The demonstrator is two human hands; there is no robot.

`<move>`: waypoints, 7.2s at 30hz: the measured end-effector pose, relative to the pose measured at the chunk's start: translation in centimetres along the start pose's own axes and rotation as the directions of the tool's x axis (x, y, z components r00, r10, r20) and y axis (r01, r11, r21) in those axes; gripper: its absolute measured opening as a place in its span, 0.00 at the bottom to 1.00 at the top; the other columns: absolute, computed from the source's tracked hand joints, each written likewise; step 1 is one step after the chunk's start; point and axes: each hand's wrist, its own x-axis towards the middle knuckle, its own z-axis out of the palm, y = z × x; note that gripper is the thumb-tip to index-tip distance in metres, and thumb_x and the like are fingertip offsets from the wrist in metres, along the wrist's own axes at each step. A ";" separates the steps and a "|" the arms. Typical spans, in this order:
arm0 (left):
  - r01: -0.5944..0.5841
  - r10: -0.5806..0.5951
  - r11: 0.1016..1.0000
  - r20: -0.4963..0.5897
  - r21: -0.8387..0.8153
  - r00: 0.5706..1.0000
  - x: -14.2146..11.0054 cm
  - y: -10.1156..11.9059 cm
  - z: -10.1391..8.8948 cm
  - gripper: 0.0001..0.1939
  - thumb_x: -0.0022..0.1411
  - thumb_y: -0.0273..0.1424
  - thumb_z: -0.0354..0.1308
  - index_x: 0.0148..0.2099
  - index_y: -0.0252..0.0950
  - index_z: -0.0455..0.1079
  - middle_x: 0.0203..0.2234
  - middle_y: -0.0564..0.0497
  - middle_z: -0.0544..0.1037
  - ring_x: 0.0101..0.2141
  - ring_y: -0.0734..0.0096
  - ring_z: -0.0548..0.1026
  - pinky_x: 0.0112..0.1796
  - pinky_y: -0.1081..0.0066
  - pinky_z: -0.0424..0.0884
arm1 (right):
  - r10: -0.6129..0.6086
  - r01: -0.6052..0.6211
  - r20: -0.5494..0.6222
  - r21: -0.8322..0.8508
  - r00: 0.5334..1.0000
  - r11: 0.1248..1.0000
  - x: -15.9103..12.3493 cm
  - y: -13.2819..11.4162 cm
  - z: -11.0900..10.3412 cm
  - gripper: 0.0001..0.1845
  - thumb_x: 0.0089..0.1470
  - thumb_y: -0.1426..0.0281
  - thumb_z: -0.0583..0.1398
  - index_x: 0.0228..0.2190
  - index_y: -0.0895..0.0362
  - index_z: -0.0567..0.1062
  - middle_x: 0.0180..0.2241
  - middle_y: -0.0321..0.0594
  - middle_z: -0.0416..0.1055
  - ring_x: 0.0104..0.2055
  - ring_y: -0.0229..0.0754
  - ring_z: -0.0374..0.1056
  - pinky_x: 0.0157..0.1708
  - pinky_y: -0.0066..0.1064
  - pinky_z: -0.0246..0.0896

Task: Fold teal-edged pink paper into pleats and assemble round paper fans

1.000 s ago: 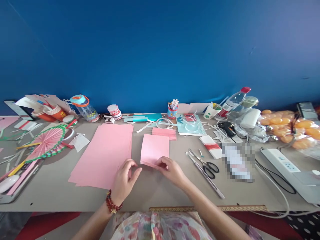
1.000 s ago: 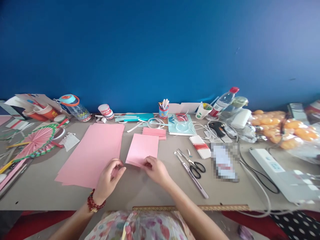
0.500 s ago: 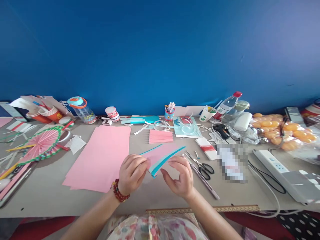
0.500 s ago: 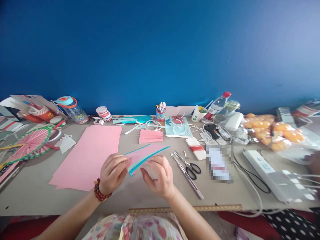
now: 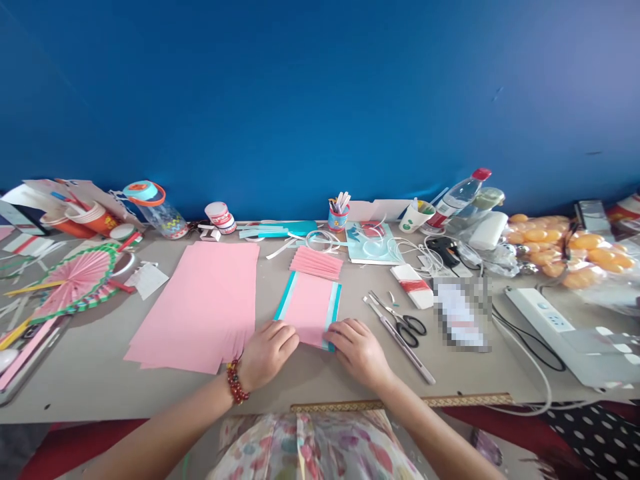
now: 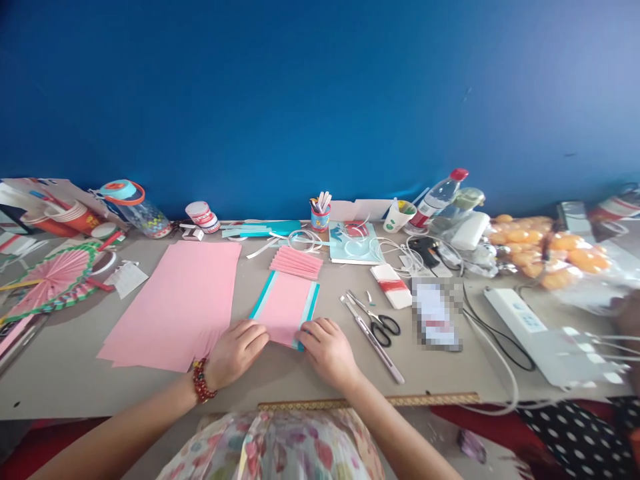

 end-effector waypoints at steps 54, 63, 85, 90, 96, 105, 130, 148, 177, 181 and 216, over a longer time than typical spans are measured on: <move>0.374 -0.303 0.864 0.245 -0.336 0.921 2.0 -2.5 -0.6 0.09 0.68 0.31 0.53 0.34 0.40 0.71 0.31 0.54 0.81 0.32 0.67 0.77 0.39 0.65 0.63 | 0.372 -0.400 0.391 -0.009 0.842 0.916 2.3 2.1 -2.6 0.10 0.61 0.68 0.58 0.28 0.54 0.74 0.30 0.36 0.74 0.31 0.39 0.68 0.28 0.28 0.48; 0.384 -0.277 0.880 0.354 -0.280 0.893 3.2 -3.3 -0.4 0.07 0.67 0.29 0.51 0.37 0.38 0.70 0.35 0.52 0.80 0.35 0.66 0.77 0.37 0.69 0.64 | 0.396 -0.423 0.453 -0.046 0.798 0.905 2.9 2.0 -2.9 0.10 0.63 0.67 0.55 0.32 0.55 0.73 0.32 0.37 0.75 0.32 0.38 0.68 0.28 0.28 0.45; 0.377 -0.240 0.855 0.374 -0.356 0.896 3.8 -4.3 -0.5 0.08 0.64 0.24 0.51 0.33 0.38 0.68 0.33 0.53 0.76 0.34 0.69 0.74 0.36 0.71 0.63 | 0.409 -0.422 0.507 -0.096 0.759 0.902 3.3 2.2 -2.8 0.08 0.62 0.68 0.54 0.33 0.54 0.72 0.34 0.37 0.75 0.33 0.39 0.68 0.28 0.28 0.44; 0.359 -0.218 0.855 0.368 -0.375 0.904 3.6 -4.2 -0.7 0.09 0.65 0.25 0.50 0.34 0.38 0.69 0.33 0.53 0.76 0.34 0.69 0.74 0.36 0.71 0.63 | 0.414 -0.414 0.512 -0.120 0.753 0.902 3.5 2.1 -2.8 0.08 0.61 0.68 0.54 0.32 0.55 0.71 0.33 0.37 0.75 0.33 0.39 0.68 0.27 0.28 0.42; 0.338 -0.216 0.881 0.353 -0.332 0.910 3.4 -3.9 -0.6 0.09 0.67 0.27 0.50 0.35 0.38 0.69 0.34 0.53 0.76 0.34 0.68 0.74 0.37 0.69 0.62 | 0.431 -0.410 0.508 -0.159 0.746 0.898 3.7 1.9 -3.0 0.09 0.61 0.67 0.54 0.31 0.54 0.71 0.32 0.36 0.74 0.31 0.38 0.67 0.26 0.28 0.40; 0.284 -0.189 0.920 0.328 -0.270 0.925 3.0 -3.7 -0.2 0.09 0.70 0.28 0.48 0.37 0.38 0.67 0.34 0.52 0.75 0.35 0.67 0.73 0.38 0.68 0.62 | 0.431 -0.409 0.514 -0.163 0.742 0.898 3.8 1.9 -2.8 0.09 0.61 0.65 0.55 0.31 0.55 0.71 0.32 0.36 0.75 0.33 0.38 0.68 0.26 0.28 0.41; 0.141 -0.086 0.974 0.291 -0.176 0.953 2.0 -3.7 0.3 0.15 0.72 0.26 0.44 0.51 0.44 0.70 0.37 0.51 0.72 0.37 0.69 0.72 0.39 0.68 0.60 | 0.338 -0.439 0.509 0.090 0.792 0.894 2.6 3.2 -3.1 0.05 0.56 0.71 0.59 0.29 0.56 0.73 0.31 0.35 0.72 0.32 0.37 0.65 0.30 0.26 0.49; 0.146 -0.090 0.973 0.286 -0.180 0.954 2.2 -3.7 0.2 0.15 0.72 0.27 0.43 0.51 0.44 0.70 0.36 0.51 0.72 0.37 0.69 0.72 0.38 0.68 0.61 | 0.368 -0.457 0.519 0.050 0.772 0.888 2.7 2.9 -3.1 0.04 0.56 0.72 0.60 0.28 0.56 0.71 0.31 0.36 0.73 0.32 0.38 0.66 0.31 0.26 0.50; 0.113 -0.084 0.986 0.222 -0.122 0.972 1.6 -3.1 0.6 0.19 0.71 0.24 0.43 0.54 0.47 0.70 0.44 0.48 0.72 0.41 0.66 0.70 0.44 0.64 0.63 | 0.253 -0.297 0.387 0.060 0.887 0.953 0.7 2.7 -2.4 0.09 0.63 0.68 0.55 0.42 0.55 0.73 0.42 0.42 0.70 0.40 0.41 0.68 0.38 0.29 0.57; -0.086 0.102 0.992 0.185 -0.094 0.977 1.6 -3.1 0.6 0.22 0.71 0.28 0.47 0.61 0.57 0.63 0.60 0.50 0.64 0.53 0.59 0.65 0.56 0.53 0.56 | 0.151 -0.139 0.302 -0.061 0.941 0.988 -0.7 2.5 -1.3 0.16 0.66 0.71 0.51 0.48 0.48 0.75 0.42 0.41 0.70 0.42 0.43 0.66 0.42 0.33 0.56; -0.077 0.074 0.997 0.255 0.003 0.964 -2.2 -2.4 -0.2 0.45 0.65 0.57 0.41 0.72 0.34 0.37 0.68 0.43 0.51 0.67 0.55 0.48 0.65 0.51 0.36 | 0.076 -0.033 0.255 -0.169 0.964 0.985 -5.1 0.6 -2.5 0.35 0.63 0.56 0.54 0.65 0.56 0.55 0.65 0.44 0.56 0.66 0.54 0.50 0.63 0.53 0.44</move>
